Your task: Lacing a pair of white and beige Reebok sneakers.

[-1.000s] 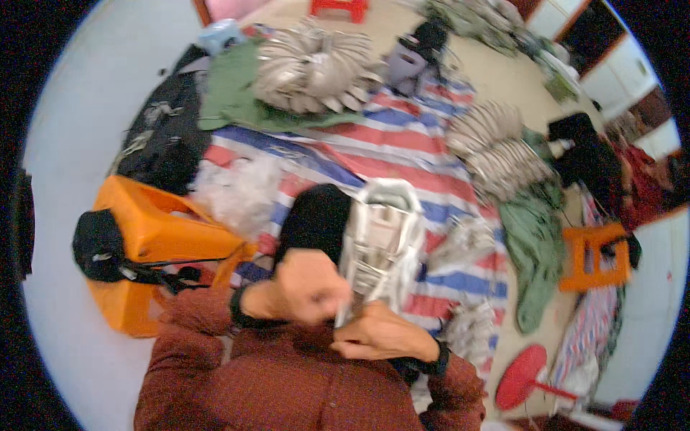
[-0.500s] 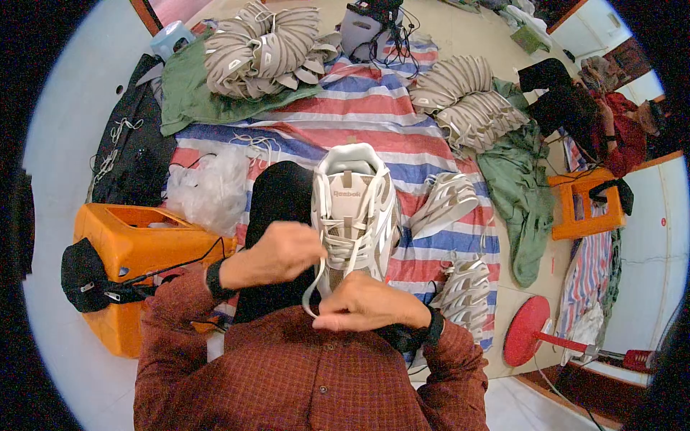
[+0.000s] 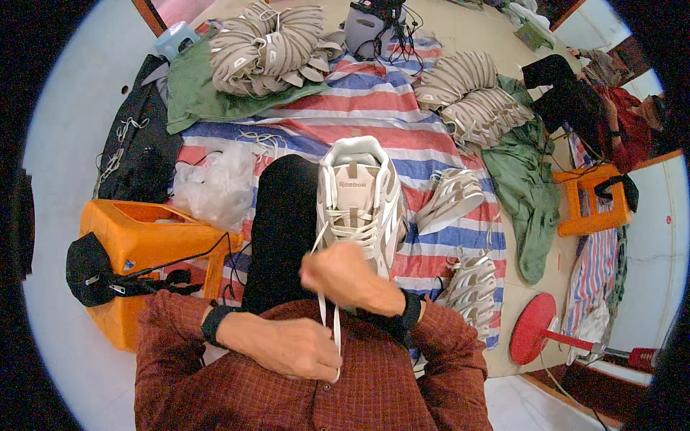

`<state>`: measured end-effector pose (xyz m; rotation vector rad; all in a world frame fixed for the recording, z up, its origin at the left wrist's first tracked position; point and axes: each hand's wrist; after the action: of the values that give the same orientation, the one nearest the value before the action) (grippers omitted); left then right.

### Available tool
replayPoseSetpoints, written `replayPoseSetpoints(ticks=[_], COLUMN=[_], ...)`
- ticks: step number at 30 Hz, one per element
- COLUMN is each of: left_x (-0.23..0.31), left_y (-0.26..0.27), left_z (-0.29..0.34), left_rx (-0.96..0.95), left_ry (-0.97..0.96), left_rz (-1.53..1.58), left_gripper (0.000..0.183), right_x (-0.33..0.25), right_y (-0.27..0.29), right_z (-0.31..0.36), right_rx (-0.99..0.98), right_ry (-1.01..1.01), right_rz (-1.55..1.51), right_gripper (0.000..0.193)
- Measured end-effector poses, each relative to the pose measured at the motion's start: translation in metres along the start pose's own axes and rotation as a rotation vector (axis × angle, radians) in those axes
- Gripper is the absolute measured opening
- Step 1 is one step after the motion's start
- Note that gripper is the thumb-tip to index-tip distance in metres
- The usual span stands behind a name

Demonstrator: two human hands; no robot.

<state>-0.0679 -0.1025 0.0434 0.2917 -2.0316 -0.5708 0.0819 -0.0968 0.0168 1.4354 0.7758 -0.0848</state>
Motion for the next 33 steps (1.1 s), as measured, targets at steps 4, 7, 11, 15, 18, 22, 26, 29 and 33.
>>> replayPoseSetpoints(ticks=[4, 7, 11, 15, 18, 22, 26, 29, 33], left_x=[0.007, 0.006, 0.013, 0.01, 0.021, 0.03, 0.056, 0.044, 0.033], left_y=[-0.019, -0.023, -0.024, -0.013, 0.011, 0.072, 0.131, 0.143, 0.138], left_z=[0.002, -0.003, -0.012, -0.007, -0.006, 0.005, 0.05, 0.112, 0.151], left_rx=[-0.038, -0.015, 0.017, 0.017, -0.013, 0.048, 0.407, 0.676, 0.801], left_ry=[-0.027, -0.044, -0.18, -0.034, 0.098, 0.079, 0.576, 1.335, 1.582], left_rz=[0.009, 0.045, 0.012, -0.028, 0.09, 0.181, -0.195, -1.019, -0.913], left_gripper=[0.014, 0.015, 0.015, 0.015, 0.015, 0.014, 0.016, 0.021, 0.02], right_x=[-0.021, -0.022, -0.034, -0.023, -0.013, 0.018, 0.053, 0.065, 0.074], right_y=[-0.014, -0.014, -0.045, -0.016, 0.012, 0.044, 0.043, 0.034, 0.024], right_z=[0.01, 0.008, 0.027, 0.003, -0.001, 0.011, 0.041, 0.046, 0.045], right_rx=[-0.187, -0.375, -0.254, -0.346, 0.068, 0.417, 0.555, 0.61, 0.562], right_ry=[0.391, 0.356, 0.733, 0.413, 0.233, -0.125, -0.435, -0.498, -0.457], right_rz=[-0.564, -0.674, -0.72, -0.259, -0.368, -0.454, -0.692, -0.683, -0.554], right_gripper=[0.018, 0.021, 0.016, 0.016, 0.012, 0.01, 0.013, 0.015, 0.012])
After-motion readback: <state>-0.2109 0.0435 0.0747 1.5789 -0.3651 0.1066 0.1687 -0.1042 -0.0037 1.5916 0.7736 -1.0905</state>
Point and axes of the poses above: each hand's wrist, its own z-axis away from the middle knuckle, its own y-axis out of the back of the hand, x = y × z, and after that the axes turned 7 degrees about z, right-handed
